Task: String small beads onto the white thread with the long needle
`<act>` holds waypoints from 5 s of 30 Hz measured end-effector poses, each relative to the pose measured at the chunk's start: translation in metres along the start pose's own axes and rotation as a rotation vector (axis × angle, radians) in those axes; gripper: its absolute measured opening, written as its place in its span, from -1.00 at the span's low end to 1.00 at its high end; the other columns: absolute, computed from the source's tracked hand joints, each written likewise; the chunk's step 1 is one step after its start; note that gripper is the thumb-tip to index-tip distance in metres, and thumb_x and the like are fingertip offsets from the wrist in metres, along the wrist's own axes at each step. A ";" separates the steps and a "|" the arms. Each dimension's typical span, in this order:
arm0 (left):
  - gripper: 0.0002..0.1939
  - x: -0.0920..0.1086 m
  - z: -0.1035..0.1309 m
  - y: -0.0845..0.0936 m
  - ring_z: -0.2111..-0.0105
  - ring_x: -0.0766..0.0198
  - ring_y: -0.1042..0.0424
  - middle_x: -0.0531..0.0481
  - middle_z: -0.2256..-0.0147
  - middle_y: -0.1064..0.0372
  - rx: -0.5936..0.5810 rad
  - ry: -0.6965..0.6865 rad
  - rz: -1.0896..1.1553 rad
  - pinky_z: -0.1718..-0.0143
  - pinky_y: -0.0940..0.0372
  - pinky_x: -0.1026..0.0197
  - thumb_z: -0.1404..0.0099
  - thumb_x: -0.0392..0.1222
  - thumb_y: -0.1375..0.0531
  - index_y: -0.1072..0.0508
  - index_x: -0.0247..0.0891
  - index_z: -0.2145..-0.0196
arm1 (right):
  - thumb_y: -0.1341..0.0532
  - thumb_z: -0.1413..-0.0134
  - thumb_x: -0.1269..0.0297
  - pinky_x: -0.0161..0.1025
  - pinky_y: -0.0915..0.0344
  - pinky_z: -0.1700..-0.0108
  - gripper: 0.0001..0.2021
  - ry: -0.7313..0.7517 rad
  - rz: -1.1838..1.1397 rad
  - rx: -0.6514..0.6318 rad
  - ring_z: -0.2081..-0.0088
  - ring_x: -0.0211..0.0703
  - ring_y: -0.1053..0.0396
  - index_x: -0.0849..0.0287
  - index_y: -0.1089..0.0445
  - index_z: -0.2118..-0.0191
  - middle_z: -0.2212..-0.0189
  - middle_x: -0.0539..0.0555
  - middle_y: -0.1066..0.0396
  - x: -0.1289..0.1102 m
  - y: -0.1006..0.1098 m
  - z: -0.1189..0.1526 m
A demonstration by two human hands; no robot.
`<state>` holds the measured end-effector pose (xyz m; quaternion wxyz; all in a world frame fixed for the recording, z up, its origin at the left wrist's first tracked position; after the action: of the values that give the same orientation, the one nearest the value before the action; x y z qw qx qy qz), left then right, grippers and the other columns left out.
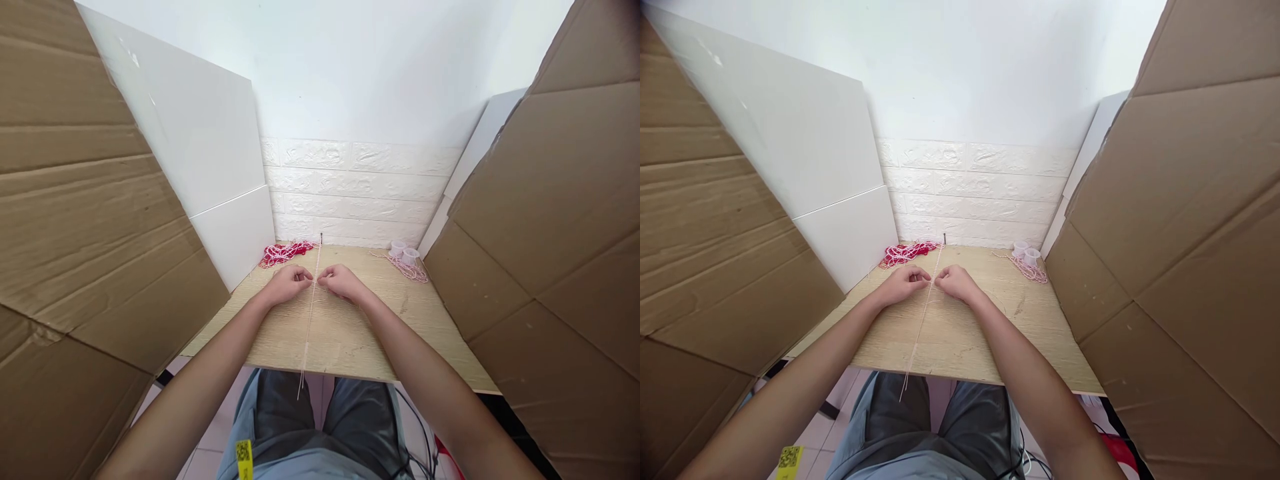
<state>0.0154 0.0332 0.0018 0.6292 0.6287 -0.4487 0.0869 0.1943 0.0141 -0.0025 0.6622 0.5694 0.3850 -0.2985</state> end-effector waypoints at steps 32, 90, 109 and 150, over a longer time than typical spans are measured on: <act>-0.76 0.002 -0.001 -0.003 0.40 0.22 -0.38 -0.01 0.42 -0.46 0.056 -0.008 -0.085 0.40 -0.20 0.24 -0.16 -0.09 -0.11 -0.51 -0.26 0.41 | -0.17 0.06 0.37 -0.40 -0.11 0.41 -0.90 0.084 0.136 0.075 0.43 -0.28 -0.31 0.25 -0.42 0.41 0.49 0.01 -0.43 0.006 -0.002 -0.009; -0.85 -0.008 -0.003 0.003 0.47 0.25 -0.37 0.02 0.50 -0.44 0.130 0.060 -0.197 0.44 -0.16 0.23 -0.11 -0.20 -0.10 -0.45 -0.24 0.51 | -0.18 0.06 0.29 -0.36 -0.11 0.37 -0.88 0.041 0.277 0.202 0.40 -0.23 -0.34 0.20 -0.43 0.46 0.45 0.05 -0.47 0.012 0.003 -0.013; -0.69 0.000 -0.001 -0.002 0.41 0.24 -0.35 0.01 0.42 -0.39 0.122 0.045 -0.105 0.36 -0.23 0.22 -0.15 -0.08 -0.16 -0.54 -0.25 0.20 | -0.16 0.12 0.26 -0.36 -0.04 0.46 -0.88 0.018 0.047 0.136 0.52 -0.31 -0.19 0.21 -0.33 0.51 0.59 -0.07 -0.28 0.007 -0.001 -0.009; -0.90 -0.018 0.000 0.027 0.21 0.07 -0.39 -0.06 0.27 -0.48 0.541 0.393 -0.227 0.18 -0.14 0.11 -0.15 -0.16 -0.14 -0.45 -0.17 0.39 | -0.20 0.20 0.43 -0.29 -0.08 0.41 -0.76 -0.149 0.392 0.397 0.45 -0.19 -0.28 0.15 -0.49 0.30 0.50 0.04 -0.40 0.022 0.125 0.023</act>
<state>-0.0134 0.0463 0.0091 0.5200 0.7897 -0.2069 0.2513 0.3143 0.0143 0.0457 0.6092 0.7281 0.1520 -0.2752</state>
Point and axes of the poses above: each hand's wrist, its own z-axis away from the middle knuckle, its own y-axis out of the back of the hand, x = y × z, the point moved 3 cm from there along -z, towards the middle knuckle
